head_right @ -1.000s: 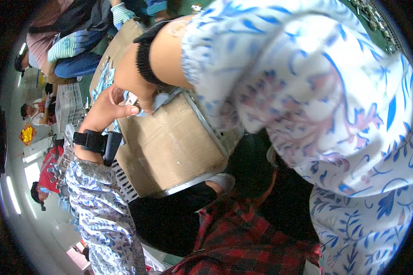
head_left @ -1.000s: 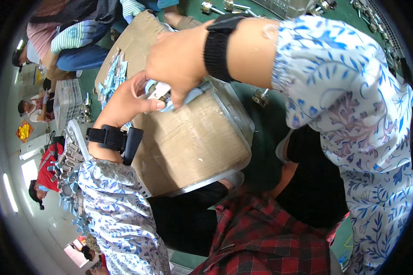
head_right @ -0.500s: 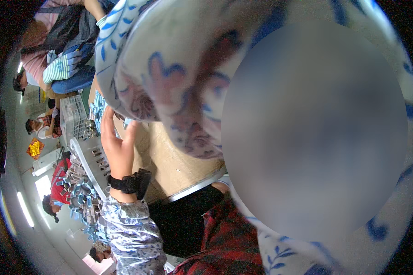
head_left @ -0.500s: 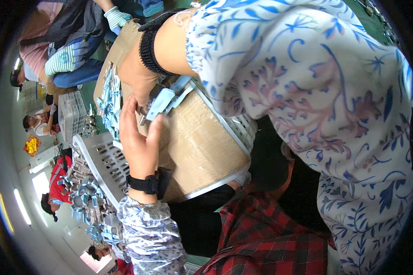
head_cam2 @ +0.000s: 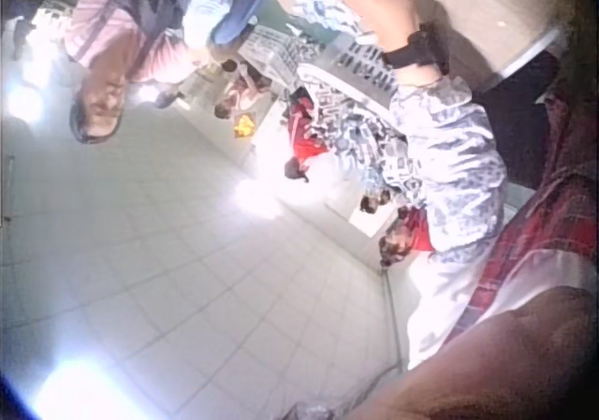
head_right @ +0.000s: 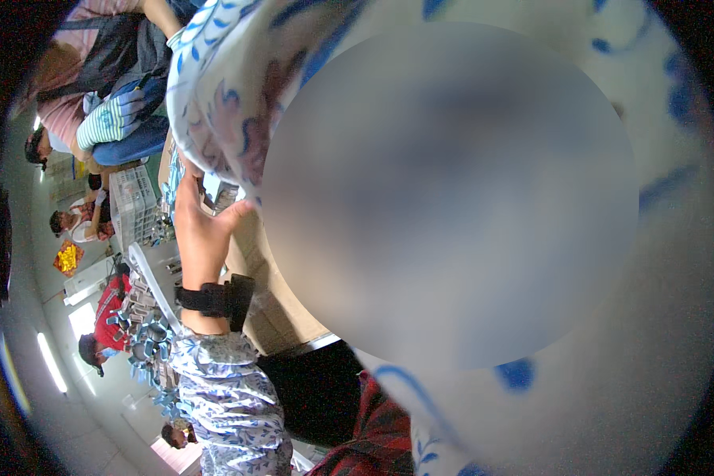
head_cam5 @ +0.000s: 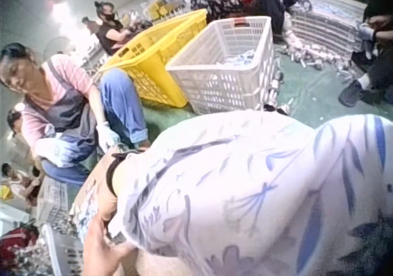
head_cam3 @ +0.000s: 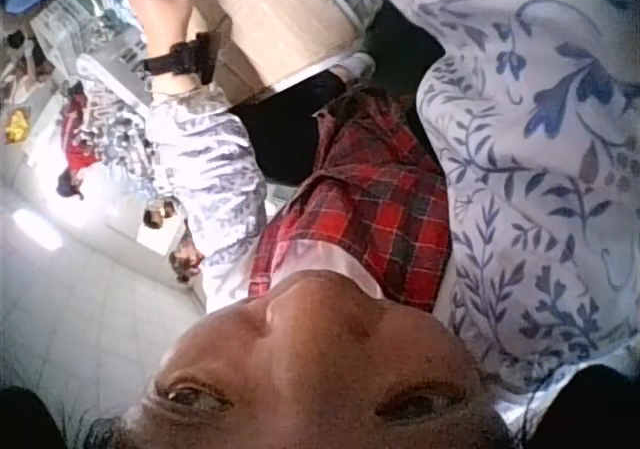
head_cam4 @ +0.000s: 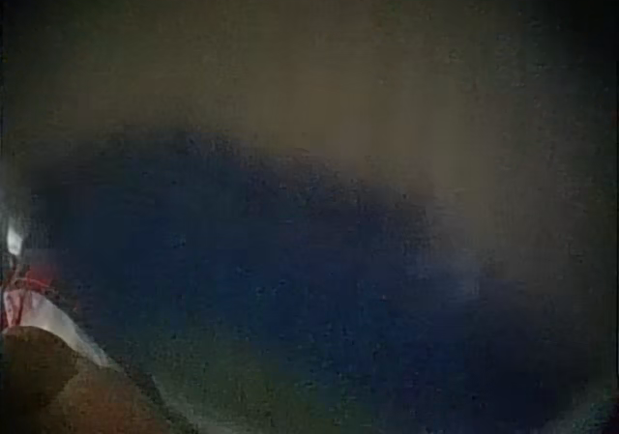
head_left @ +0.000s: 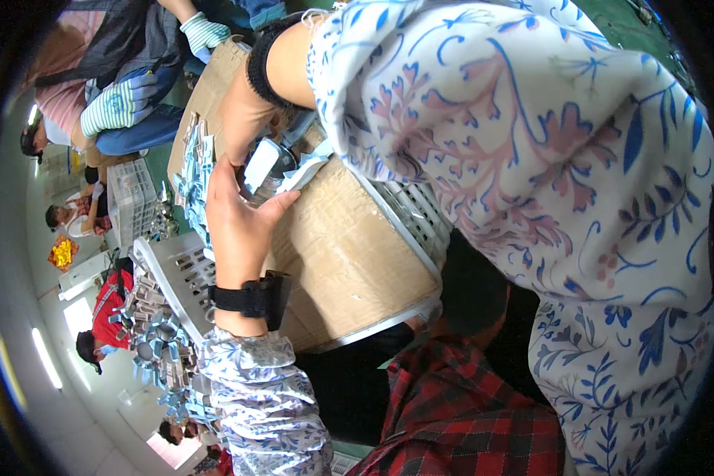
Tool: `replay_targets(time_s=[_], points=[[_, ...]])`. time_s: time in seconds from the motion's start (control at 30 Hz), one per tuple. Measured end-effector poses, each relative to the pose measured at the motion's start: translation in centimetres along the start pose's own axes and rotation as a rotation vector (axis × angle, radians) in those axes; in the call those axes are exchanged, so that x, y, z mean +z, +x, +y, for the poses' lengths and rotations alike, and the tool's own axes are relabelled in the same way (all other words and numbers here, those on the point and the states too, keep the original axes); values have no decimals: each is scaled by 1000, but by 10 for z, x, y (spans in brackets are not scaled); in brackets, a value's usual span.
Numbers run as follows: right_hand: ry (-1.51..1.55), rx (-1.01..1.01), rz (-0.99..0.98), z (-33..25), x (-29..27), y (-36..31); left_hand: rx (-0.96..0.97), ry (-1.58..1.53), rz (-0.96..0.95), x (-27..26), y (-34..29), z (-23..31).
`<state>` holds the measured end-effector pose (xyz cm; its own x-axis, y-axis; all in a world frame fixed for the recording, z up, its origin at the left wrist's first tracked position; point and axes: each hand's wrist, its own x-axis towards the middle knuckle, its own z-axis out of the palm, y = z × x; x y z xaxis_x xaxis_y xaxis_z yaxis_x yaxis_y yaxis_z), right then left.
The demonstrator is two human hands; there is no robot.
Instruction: Assembling industrial metal hardware components by attaching blue plastic clips.
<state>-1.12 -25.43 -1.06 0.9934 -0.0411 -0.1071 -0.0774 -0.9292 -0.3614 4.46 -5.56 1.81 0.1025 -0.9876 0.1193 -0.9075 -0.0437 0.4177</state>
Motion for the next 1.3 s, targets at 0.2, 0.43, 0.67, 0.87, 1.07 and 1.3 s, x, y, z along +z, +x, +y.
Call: replay_targets(time_s=[0.2,0.43,0.67,0.87,1.07,1.3], points=[[149,-277,440,86,12,-36,-118,390,-308,-10,80,73],[-184,-34,40,20,-61,-82,-111,-3,-495,-38,96,30],[0,1,380,-20,-81,-101,-245,-1,-583,-41,115,14],[-102,81,346,-49,-2,-44,-168,-231,-636,-29,124,0],[-659,295,329,-56,24,-29,39,-320,-681,-25,137,-43],[300,142,610,-21,34,-30,-39,-383,-290,-5,94,-58]])
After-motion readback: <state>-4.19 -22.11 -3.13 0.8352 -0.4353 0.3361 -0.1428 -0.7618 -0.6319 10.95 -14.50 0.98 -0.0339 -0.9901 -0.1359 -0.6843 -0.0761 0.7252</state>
